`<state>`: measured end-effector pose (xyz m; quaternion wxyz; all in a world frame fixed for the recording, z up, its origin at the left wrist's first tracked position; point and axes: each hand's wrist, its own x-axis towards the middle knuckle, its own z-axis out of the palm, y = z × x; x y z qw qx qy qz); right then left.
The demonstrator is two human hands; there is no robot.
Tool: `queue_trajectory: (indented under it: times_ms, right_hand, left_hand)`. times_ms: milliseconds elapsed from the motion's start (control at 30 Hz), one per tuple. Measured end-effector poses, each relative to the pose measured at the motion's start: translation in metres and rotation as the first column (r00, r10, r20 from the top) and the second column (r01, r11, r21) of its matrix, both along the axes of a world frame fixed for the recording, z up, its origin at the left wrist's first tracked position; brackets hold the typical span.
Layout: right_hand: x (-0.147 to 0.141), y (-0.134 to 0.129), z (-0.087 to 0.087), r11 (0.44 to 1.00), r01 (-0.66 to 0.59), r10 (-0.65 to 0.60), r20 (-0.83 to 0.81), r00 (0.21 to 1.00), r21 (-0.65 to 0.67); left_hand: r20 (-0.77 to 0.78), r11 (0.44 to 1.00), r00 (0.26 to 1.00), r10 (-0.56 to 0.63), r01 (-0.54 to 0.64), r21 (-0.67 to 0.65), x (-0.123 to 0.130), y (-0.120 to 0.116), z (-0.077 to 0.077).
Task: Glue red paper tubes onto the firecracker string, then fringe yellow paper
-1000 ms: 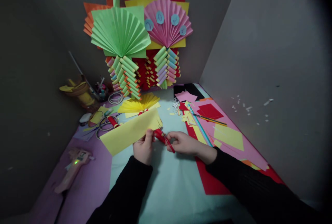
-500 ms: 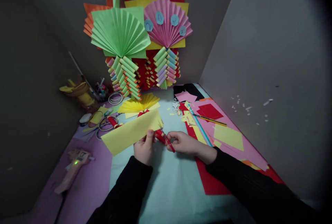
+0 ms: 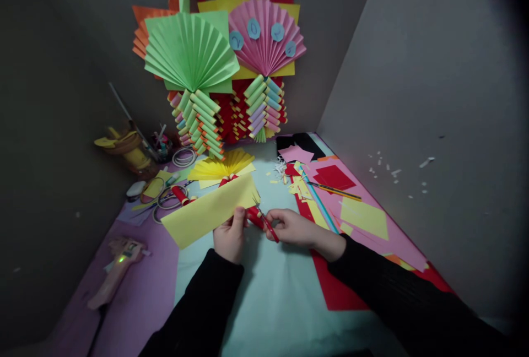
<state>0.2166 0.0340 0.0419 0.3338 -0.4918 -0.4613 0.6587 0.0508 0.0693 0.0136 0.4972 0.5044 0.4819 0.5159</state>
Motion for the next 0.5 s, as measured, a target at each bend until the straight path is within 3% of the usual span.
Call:
queue_trajectory:
  times_ms: [500]
  right_hand:
    - [-0.0004,0.0006,-0.0034,1.0,0.011,-0.011,-0.003,1.0,-0.005]
  left_hand:
    - [-0.008,1.0,1.0,0.009,-0.009,0.003,0.0003,-0.0004,0.0002]
